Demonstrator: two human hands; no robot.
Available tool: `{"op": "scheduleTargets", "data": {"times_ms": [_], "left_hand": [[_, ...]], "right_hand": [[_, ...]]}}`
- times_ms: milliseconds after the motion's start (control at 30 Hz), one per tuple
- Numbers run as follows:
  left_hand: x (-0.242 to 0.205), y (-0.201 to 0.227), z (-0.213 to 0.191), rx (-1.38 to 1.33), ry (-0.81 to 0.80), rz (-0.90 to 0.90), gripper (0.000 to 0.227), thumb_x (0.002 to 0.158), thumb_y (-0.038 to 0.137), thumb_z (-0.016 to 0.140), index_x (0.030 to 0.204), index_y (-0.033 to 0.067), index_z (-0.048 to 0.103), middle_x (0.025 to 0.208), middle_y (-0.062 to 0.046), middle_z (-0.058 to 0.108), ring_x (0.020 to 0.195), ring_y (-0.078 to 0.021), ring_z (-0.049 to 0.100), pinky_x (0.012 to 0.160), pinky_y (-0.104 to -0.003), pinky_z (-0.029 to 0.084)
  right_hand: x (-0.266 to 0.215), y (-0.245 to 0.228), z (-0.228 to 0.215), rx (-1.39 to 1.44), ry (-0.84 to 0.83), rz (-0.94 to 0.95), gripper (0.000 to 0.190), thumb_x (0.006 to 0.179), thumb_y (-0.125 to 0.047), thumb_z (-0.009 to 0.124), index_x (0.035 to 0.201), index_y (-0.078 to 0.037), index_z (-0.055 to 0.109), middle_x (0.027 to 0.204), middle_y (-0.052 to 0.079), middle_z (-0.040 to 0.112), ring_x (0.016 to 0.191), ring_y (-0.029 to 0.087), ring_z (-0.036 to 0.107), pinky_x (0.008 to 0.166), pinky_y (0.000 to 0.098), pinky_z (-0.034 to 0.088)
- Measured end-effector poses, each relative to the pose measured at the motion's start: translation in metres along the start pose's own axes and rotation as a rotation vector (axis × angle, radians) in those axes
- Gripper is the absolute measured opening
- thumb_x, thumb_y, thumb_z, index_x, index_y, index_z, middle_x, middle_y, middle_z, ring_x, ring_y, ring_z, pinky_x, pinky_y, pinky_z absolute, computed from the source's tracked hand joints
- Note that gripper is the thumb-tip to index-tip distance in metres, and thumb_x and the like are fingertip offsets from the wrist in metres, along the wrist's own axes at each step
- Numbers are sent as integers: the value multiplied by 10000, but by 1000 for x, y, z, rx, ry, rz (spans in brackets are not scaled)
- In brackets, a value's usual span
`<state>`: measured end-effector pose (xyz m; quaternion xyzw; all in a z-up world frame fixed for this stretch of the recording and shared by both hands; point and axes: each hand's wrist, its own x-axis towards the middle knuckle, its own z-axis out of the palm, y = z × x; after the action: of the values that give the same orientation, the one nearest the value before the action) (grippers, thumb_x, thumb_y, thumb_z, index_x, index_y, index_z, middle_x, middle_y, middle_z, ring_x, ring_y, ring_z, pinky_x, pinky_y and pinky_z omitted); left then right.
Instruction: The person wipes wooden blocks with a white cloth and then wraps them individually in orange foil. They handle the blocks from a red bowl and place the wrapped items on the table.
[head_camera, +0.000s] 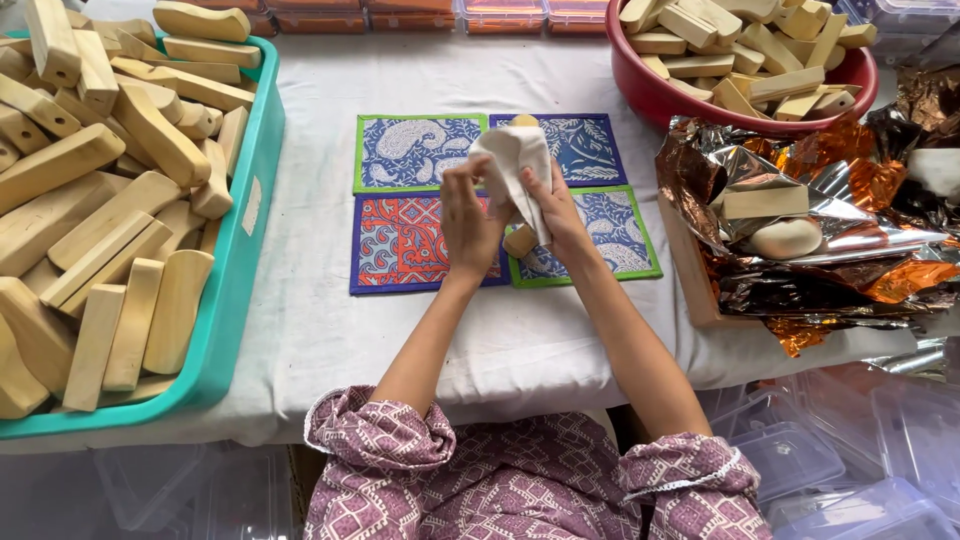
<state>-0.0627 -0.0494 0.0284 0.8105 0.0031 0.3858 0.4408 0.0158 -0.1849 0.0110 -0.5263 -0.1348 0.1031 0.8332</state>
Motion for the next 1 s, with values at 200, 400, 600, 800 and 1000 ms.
{"op": "scheduleTargets", "data": {"times_ms": [200,400,600,800,1000], "left_hand": [[13,-11,5,-127,44,121,905,768,235,873,1516,123,377,1430,-141,514,1332,-338,510,1133,-425,443],[16,-26,9,-296,-105,-175,437,1008,230,681,1428,130,609,1319,-61,684,1110,-198,716,875,-333,633],[18,-31,5,-550,-92,-292,385,941,249,768,1240,34,656,1235,-107,713,1077,-216,737,864,-310,657],[18,-29,4,-702,-117,-428,407,904,282,780,1179,37,604,1186,-115,686,962,-190,747,807,-315,676],[15,-19,3,-836,-463,-405,467,923,280,801,1301,48,654,1270,-107,719,1032,-189,765,906,-318,647]], "right_hand": [[10,11,-23,-123,-61,-54,405,1036,-350,652,1251,-7,644,979,23,733,819,64,688,695,217,586],[15,16,-31,-372,41,-189,371,1032,-369,684,1052,-6,758,850,-6,718,715,31,602,609,203,489],[18,8,-39,-305,227,-182,429,1003,-453,647,1064,-36,726,858,17,740,719,69,662,630,232,555],[13,3,-31,-171,169,-75,458,1011,-482,617,1179,-57,645,954,6,718,837,69,695,732,241,622],[23,14,-57,2,254,-126,384,1021,-363,661,1214,-32,625,964,55,707,760,126,665,610,265,559]]}}
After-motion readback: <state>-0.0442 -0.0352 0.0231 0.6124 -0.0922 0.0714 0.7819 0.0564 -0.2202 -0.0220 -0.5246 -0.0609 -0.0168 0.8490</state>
